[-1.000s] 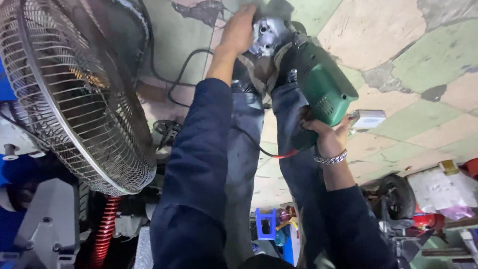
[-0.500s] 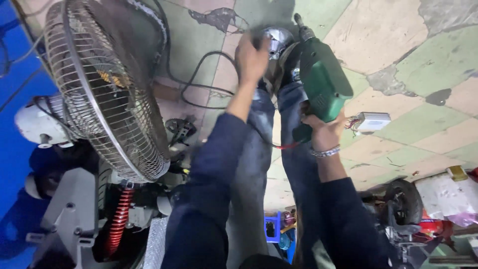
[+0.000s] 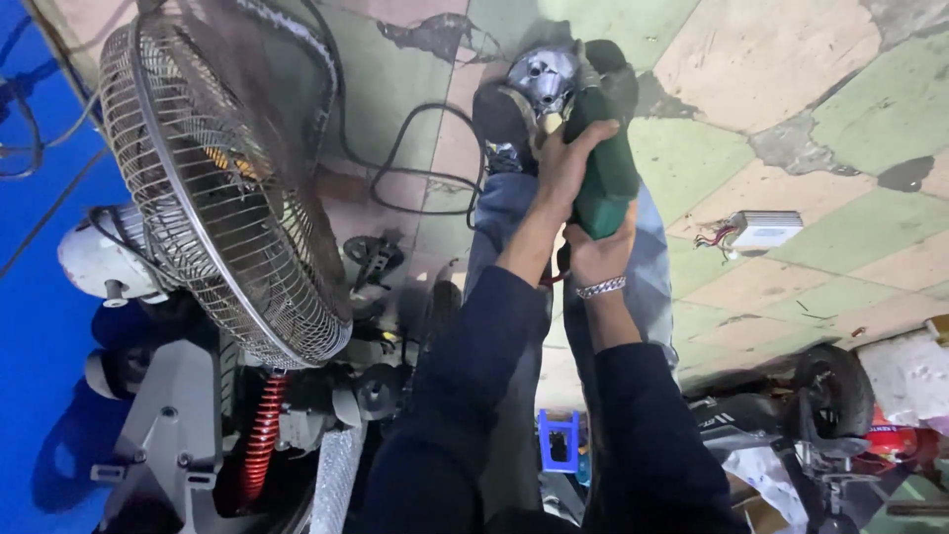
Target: Grinding the interior of a circular metal motorcycle part using a power drill while sitting on the floor.
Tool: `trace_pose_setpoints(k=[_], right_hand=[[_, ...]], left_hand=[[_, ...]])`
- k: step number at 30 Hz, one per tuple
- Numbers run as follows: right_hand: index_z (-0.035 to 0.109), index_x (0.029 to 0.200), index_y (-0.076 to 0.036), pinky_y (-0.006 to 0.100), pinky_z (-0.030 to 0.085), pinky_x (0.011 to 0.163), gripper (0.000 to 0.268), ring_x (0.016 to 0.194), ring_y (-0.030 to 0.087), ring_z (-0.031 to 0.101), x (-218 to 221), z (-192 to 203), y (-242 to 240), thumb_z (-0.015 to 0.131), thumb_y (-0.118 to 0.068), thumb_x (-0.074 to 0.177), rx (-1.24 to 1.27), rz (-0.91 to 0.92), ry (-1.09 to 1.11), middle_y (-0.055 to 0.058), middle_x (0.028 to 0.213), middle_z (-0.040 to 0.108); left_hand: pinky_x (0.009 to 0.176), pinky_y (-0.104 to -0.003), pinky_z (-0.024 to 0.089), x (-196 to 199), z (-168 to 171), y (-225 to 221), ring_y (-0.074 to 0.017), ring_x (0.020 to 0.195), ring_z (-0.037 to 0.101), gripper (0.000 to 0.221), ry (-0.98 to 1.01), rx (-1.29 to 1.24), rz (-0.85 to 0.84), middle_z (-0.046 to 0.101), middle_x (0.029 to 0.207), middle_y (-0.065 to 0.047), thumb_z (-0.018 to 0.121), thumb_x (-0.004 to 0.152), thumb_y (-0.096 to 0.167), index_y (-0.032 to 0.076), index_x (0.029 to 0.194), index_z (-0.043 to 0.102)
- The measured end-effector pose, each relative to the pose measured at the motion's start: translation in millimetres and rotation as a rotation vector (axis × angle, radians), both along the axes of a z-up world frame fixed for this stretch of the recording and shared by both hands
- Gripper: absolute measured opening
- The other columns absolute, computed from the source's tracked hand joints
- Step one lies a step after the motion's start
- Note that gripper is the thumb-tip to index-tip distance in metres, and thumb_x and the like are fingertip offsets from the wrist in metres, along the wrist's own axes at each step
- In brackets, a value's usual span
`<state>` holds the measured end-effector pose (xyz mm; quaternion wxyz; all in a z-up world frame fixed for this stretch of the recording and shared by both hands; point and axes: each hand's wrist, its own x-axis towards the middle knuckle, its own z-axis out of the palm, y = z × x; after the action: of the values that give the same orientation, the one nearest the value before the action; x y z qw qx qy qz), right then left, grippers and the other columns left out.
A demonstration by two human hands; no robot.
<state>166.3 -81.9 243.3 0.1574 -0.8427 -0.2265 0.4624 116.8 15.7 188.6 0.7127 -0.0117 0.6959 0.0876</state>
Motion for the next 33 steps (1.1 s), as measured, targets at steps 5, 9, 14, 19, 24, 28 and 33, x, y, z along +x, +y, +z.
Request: trace_pose_setpoints(k=[5, 9, 14, 19, 24, 28, 33], right_hand=[[0.058, 0.119, -0.011, 0.05, 0.049, 0.084, 0.061, 0.096, 0.036, 0.069, -13, 8, 14, 0.07, -0.006, 0.059, 0.024, 0.003, 0.038, 0.016, 0.101, 0.067], [0.054, 0.127, -0.017, 0.052, 0.048, 0.086, 0.068, 0.104, 0.04, 0.068, -13, 6, 8, 0.075, -0.01, 0.062, -0.083, -0.023, -0.017, 0.015, 0.109, 0.068], [0.054, 0.129, -0.015, 0.053, 0.047, 0.091, 0.069, 0.108, 0.04, 0.067, -20, 18, 27, 0.075, -0.011, 0.064, -0.102, -0.038, 0.005, 0.018, 0.114, 0.068], [0.042, 0.149, -0.016, 0.057, 0.046, 0.099, 0.09, 0.12, 0.05, 0.061, -25, 20, 29, 0.08, -0.012, 0.068, -0.084, -0.035, 0.013, 0.025, 0.128, 0.064], [0.04, 0.151, -0.022, 0.055, 0.047, 0.1, 0.092, 0.12, 0.047, 0.062, -21, 11, 18, 0.079, -0.013, 0.067, -0.132, -0.027, -0.008, 0.022, 0.128, 0.065], [0.04, 0.152, -0.024, 0.057, 0.05, 0.097, 0.093, 0.117, 0.047, 0.064, -31, 15, 30, 0.078, -0.015, 0.067, -0.132, 0.021, 0.03, 0.021, 0.126, 0.067], [0.042, 0.151, -0.024, 0.058, 0.05, 0.095, 0.092, 0.115, 0.05, 0.065, -38, 18, 41, 0.076, -0.015, 0.067, -0.137, 0.049, 0.056, 0.024, 0.123, 0.069]], left_hand=[[0.105, -0.055, 0.046, -20, -2, -3, -0.0415, 0.13, 0.054, 0.1, -0.018, 0.021, 0.105, 0.052, 0.142, -0.031, 0.083, 0.072, 0.052, -0.003, 0.148, 0.049], [0.103, -0.056, 0.047, -17, -7, -11, -0.042, 0.128, 0.055, 0.103, -0.059, 0.018, 0.126, 0.05, 0.142, -0.031, 0.086, 0.07, 0.051, -0.004, 0.148, 0.047], [0.097, -0.049, 0.052, -21, -5, -11, -0.0309, 0.114, 0.06, 0.09, 0.005, 0.029, 0.136, 0.059, 0.129, -0.025, 0.087, 0.07, 0.046, -0.003, 0.139, 0.056], [0.078, -0.046, 0.058, -29, -25, -26, -0.0337, 0.097, 0.066, 0.075, -0.003, 0.022, 0.237, 0.061, 0.111, -0.024, 0.088, 0.073, 0.039, -0.001, 0.13, 0.06], [0.082, -0.046, 0.058, -24, -23, -26, -0.0338, 0.101, 0.066, 0.081, -0.006, 0.019, 0.184, 0.061, 0.116, -0.027, 0.089, 0.072, 0.042, -0.001, 0.133, 0.059], [0.074, -0.046, 0.059, -44, -40, -40, -0.032, 0.092, 0.069, 0.069, 0.003, 0.017, 0.314, 0.067, 0.107, -0.022, 0.089, 0.073, 0.039, 0.004, 0.127, 0.065], [0.074, -0.044, 0.059, -63, -49, -48, -0.0315, 0.095, 0.069, 0.075, 0.036, 0.029, 0.335, 0.067, 0.109, -0.023, 0.088, 0.073, 0.04, 0.0, 0.13, 0.061]])
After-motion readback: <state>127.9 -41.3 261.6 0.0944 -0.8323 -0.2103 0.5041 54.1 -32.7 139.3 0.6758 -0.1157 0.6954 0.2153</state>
